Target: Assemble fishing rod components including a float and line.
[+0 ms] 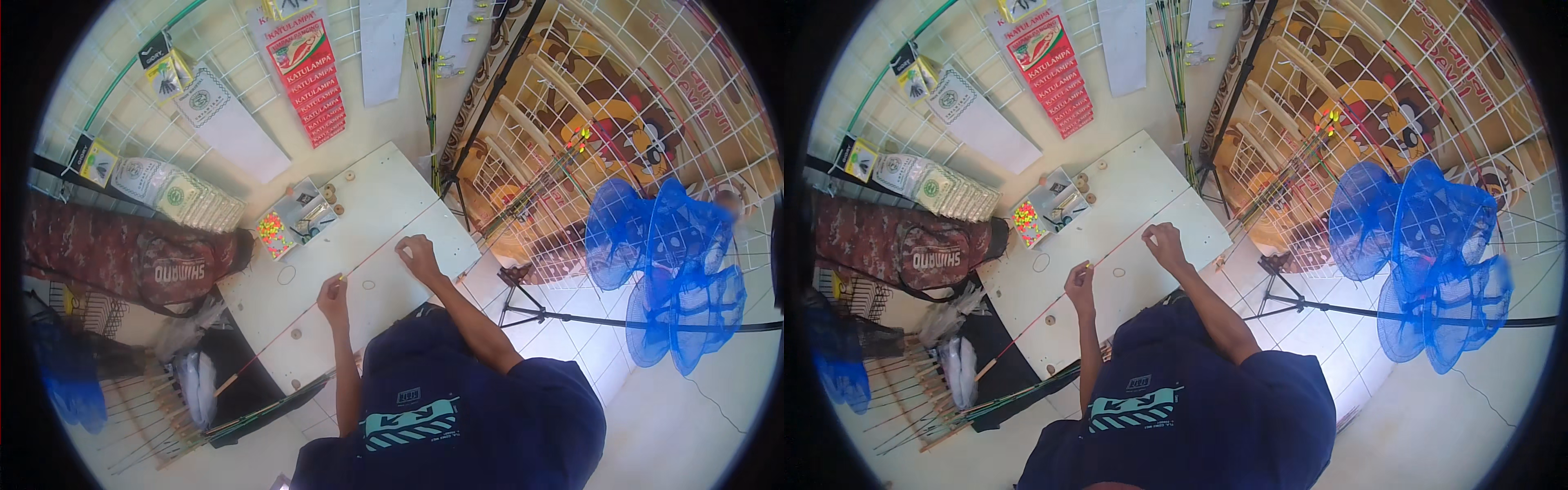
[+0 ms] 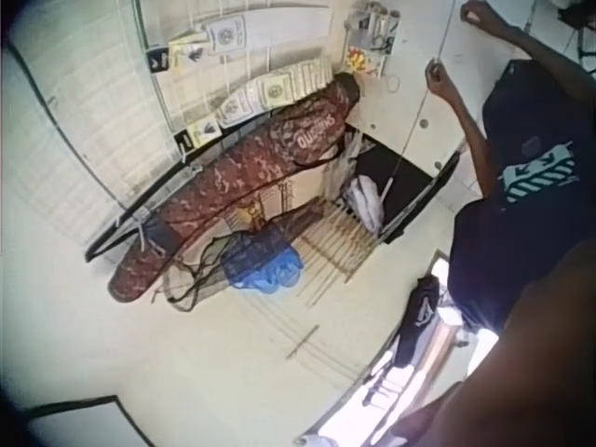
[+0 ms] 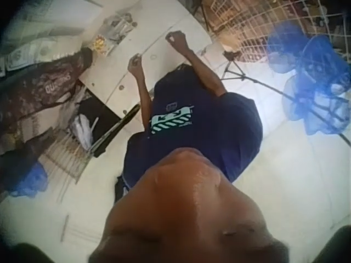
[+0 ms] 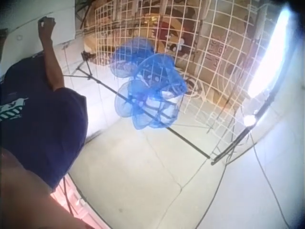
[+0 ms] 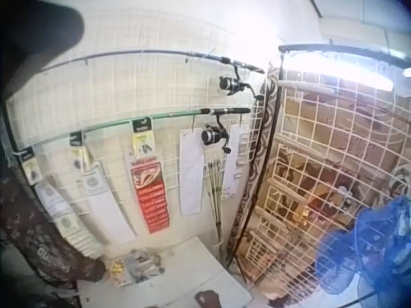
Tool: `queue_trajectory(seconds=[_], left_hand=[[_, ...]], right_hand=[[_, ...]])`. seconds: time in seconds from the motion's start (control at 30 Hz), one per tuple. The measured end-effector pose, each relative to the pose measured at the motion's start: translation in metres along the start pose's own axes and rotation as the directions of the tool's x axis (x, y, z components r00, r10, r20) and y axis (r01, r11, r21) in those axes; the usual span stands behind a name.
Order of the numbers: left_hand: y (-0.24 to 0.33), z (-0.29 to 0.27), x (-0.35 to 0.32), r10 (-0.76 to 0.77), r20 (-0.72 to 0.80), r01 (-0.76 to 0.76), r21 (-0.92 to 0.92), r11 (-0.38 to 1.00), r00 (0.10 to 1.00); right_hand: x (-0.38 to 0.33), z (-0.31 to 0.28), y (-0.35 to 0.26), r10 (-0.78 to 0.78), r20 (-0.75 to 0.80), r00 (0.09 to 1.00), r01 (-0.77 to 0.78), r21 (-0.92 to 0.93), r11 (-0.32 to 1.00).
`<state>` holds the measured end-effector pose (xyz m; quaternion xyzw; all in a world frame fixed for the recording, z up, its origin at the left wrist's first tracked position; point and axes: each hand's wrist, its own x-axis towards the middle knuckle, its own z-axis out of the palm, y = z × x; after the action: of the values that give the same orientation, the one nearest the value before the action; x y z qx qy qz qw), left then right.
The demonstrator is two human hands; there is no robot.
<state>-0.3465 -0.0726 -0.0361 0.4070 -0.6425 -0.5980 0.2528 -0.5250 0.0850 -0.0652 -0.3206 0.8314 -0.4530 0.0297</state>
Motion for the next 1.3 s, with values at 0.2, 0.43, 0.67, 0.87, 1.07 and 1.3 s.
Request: queue_trajectory(seconds=[0.2,0.43,0.67,0.87,1.07,1.3], left_hand=[[-0.004,0.001,-0.021,0.018,0.070,-0.013,-0.081,0.997,0.997],[0.017,0.014,-0.028,-0.042,0.175,0.059,-0.090,0.994,0.984],[0.032,0.049,-0.019,-0.026,0.254,0.058,-0.120,0.991,0.967],[0.061,0.086,-0.011,0.004,0.278,0.055,-0.205,0.977,0.961],[0.091,0.125,0.000,0.035,0.296,0.088,-0.391,0.916,0.955],[0.108,0.143,0.003,0.039,0.269,0.112,-0.522,0.845,0.962]], right_hand=[[-0.008,-0.012,-0.016,-0.052,-0.064,0.997,0.050,-0.022,0.998],[-0.009,-0.029,-0.031,-0.036,-0.066,0.997,0.040,0.063,0.997],[0.002,-0.047,-0.047,0.038,0.010,0.999,-0.039,0.170,0.985],[0.020,-0.064,-0.057,0.028,0.098,0.995,-0.055,0.288,0.956],[0.043,-0.089,-0.056,0.049,0.144,0.988,-0.101,0.382,0.919],[0.062,-0.108,-0.074,0.064,0.149,0.987,-0.143,0.620,0.772]])
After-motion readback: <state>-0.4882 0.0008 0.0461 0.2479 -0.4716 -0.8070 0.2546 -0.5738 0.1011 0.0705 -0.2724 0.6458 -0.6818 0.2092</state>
